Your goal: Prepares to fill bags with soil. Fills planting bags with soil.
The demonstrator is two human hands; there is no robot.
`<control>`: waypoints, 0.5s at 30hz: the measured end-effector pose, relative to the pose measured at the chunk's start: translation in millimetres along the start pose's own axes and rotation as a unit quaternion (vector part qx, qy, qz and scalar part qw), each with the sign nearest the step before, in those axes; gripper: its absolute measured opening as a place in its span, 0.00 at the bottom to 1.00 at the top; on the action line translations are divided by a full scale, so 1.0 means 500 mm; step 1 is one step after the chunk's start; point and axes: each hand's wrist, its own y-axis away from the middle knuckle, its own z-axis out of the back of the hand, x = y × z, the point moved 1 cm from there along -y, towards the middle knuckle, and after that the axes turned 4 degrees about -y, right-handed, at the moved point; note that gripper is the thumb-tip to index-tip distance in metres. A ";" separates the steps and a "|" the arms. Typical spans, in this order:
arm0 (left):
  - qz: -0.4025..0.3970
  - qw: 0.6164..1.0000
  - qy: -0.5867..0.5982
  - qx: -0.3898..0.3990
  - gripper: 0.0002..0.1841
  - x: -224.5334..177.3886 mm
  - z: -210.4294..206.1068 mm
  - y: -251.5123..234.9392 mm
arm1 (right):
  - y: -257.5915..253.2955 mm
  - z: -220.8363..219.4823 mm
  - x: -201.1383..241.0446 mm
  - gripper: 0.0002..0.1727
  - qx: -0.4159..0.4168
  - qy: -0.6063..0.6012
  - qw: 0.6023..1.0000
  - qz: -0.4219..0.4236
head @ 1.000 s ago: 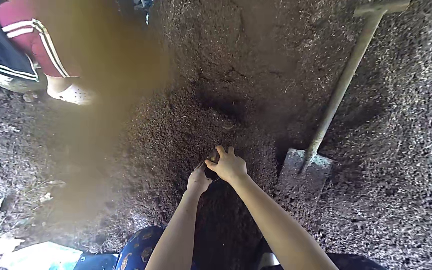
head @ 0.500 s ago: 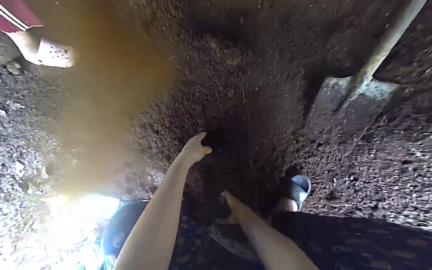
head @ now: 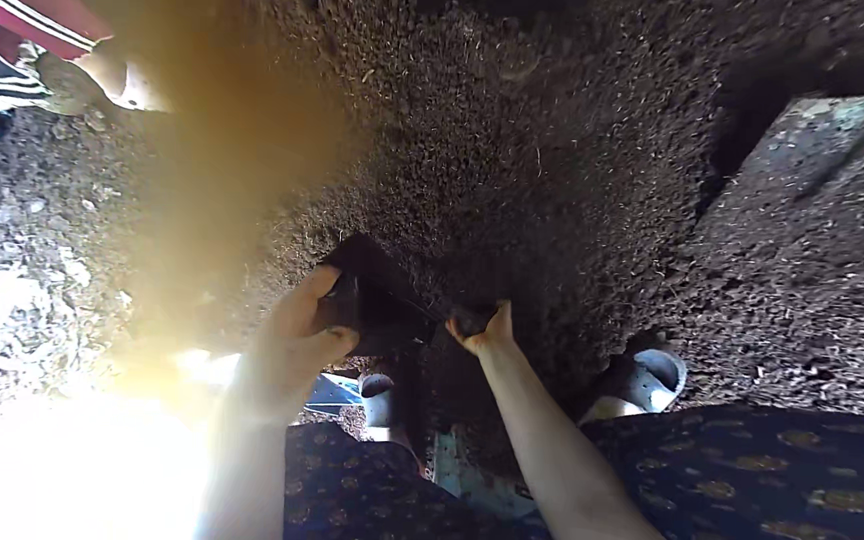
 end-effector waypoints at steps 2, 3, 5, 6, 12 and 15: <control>0.004 1.000 0.011 0.002 0.34 -0.003 -0.008 -0.003 | -0.012 -0.030 0.043 0.48 0.013 -0.047 0.999 0.015; 0.009 1.000 0.013 0.006 0.34 0.001 -0.021 -0.008 | -0.014 -0.044 0.060 0.48 0.018 -0.068 0.997 0.017; 0.027 0.999 0.011 0.019 0.34 0.025 -0.055 -0.028 | -0.003 -0.070 0.088 0.47 0.009 -0.055 0.998 0.040; 0.044 0.999 -0.003 0.028 0.33 0.044 -0.073 -0.049 | 0.002 -0.083 0.100 0.46 0.010 -0.025 0.998 0.062; 0.097 0.966 -0.192 0.145 0.38 0.176 -0.168 -0.195 | -0.033 -0.084 0.097 0.41 0.074 0.095 0.971 0.206; 0.099 0.962 -0.206 0.147 0.37 0.167 -0.152 -0.209 | -0.043 -0.054 0.093 0.35 0.151 0.099 0.954 0.239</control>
